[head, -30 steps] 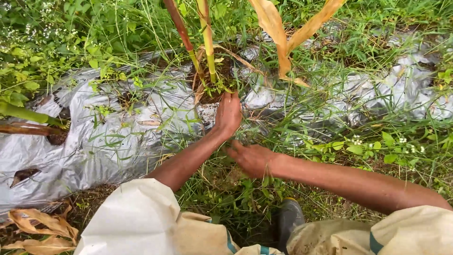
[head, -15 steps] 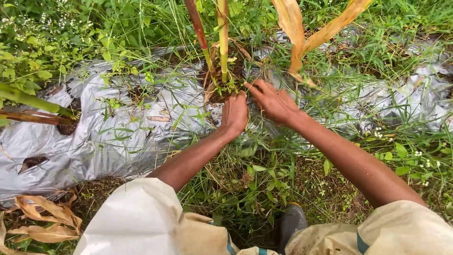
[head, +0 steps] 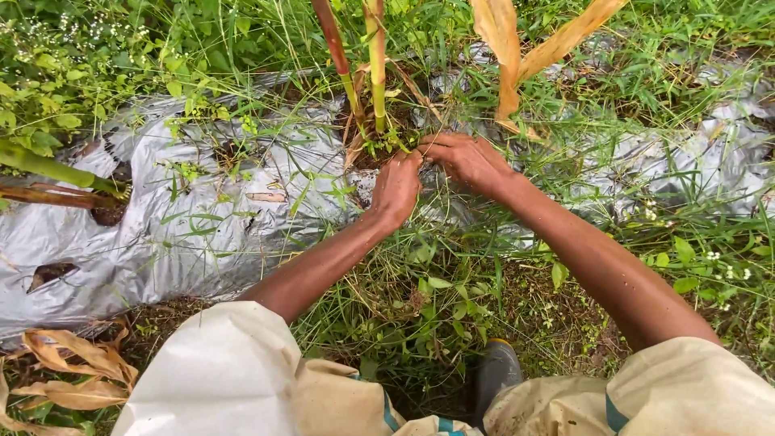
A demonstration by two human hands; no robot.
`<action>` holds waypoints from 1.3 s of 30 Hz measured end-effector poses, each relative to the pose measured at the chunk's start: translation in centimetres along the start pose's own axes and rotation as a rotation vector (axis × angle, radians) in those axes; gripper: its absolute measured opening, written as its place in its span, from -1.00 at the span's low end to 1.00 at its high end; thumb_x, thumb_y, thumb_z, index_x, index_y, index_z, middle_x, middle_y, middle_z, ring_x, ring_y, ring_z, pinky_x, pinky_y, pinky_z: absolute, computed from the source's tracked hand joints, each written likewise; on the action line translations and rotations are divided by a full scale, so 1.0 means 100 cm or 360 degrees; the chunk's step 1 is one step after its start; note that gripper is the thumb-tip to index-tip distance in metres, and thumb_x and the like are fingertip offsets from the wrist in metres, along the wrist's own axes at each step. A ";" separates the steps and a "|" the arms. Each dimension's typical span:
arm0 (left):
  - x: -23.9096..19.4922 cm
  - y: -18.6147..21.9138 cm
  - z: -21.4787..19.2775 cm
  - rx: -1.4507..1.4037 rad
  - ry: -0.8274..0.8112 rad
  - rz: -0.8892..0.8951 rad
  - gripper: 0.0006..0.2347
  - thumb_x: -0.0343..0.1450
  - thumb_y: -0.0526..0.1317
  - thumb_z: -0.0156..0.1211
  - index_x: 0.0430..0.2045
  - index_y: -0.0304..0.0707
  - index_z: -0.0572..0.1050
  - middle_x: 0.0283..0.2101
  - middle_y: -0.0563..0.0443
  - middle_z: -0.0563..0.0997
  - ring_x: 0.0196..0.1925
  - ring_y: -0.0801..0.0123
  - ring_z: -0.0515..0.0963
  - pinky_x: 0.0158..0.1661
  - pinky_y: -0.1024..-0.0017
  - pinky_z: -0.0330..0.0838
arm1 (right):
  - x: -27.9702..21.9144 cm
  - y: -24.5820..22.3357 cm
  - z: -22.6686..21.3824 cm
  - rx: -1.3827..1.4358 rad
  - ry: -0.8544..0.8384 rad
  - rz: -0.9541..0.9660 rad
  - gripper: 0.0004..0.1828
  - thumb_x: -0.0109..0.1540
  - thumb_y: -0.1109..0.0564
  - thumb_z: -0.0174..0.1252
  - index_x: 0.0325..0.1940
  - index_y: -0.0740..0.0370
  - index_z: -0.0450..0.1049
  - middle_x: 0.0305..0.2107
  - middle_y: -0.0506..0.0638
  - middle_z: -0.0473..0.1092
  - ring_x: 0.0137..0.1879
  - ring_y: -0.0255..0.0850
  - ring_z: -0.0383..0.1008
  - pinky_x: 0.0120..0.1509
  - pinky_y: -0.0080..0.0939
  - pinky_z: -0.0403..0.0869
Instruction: Clearing weeds from the base of corn plants and tying the stalks together using dried corn leaves.
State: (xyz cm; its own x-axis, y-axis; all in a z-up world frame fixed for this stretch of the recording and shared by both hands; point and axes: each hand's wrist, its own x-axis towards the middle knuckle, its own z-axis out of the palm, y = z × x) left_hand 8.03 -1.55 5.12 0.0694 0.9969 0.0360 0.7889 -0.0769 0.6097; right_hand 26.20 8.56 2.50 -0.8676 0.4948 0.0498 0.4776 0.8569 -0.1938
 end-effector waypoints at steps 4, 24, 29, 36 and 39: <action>-0.008 0.019 -0.015 0.0106 -0.0050 0.0018 -0.74 0.48 -0.54 -0.03 0.06 -0.63 0.45 -0.14 -0.57 0.63 -0.47 0.13 0.73 -0.50 0.30 0.67 | 0.006 0.008 0.013 0.0396 0.0287 -0.0112 -0.62 0.40 0.06 -0.29 0.01 0.07 0.49 -0.10 -0.01 0.41 -0.31 -0.21 0.43 -0.41 -0.27 0.44; -0.095 0.007 -0.008 0.0261 -0.0624 0.0333 -0.78 0.47 -0.53 -0.05 -0.08 -0.46 0.52 0.11 -0.46 0.54 -0.18 -0.08 0.73 -0.27 0.31 0.69 | -0.087 -0.138 0.035 0.1063 0.0075 0.0896 -0.72 0.22 0.49 -0.05 -0.11 0.26 0.44 -0.26 0.15 0.46 -0.25 -0.01 0.55 -0.05 0.06 0.58; -0.185 -0.024 -0.010 0.0104 -0.1376 0.0499 -0.83 0.50 -0.44 0.04 -0.27 -0.29 0.64 -0.24 -0.23 0.69 -0.23 0.10 0.73 -0.18 0.19 0.63 | -0.122 -0.204 0.072 0.1066 -0.0864 0.0048 -0.75 0.20 0.43 0.01 -0.09 0.33 0.49 -0.29 0.18 0.50 -0.22 -0.03 0.58 -0.04 0.04 0.60; -0.283 -0.210 0.063 0.0833 -0.0898 0.0613 -0.84 0.40 -0.24 0.26 -0.64 -0.05 0.60 -0.54 0.04 0.66 -0.47 0.27 0.67 -0.42 0.27 0.58 | -0.058 -0.239 -0.071 0.1180 -0.1243 -0.0036 -0.31 0.25 0.45 0.04 0.46 0.11 0.25 0.24 0.43 0.28 -0.31 -0.12 0.52 -0.16 -0.10 0.60; -0.252 -0.235 0.049 0.1164 -0.0819 0.0464 -0.86 0.30 -0.27 0.31 -0.70 0.05 0.63 -0.64 0.10 0.60 -0.58 0.29 0.65 -0.47 0.28 0.53 | -0.038 -0.193 -0.073 0.1210 -0.0714 0.0123 -0.47 0.24 0.39 0.10 0.31 0.18 0.42 -0.03 0.27 0.52 -0.33 -0.06 0.57 -0.11 -0.06 0.58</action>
State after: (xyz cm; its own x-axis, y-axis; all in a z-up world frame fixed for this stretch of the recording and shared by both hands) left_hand -9.27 -24.92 -13.96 0.4479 0.8218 -0.3521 0.8736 -0.4861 -0.0233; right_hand 21.31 -8.79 13.24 -0.8855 0.3073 -0.3484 0.4544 0.4168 -0.7873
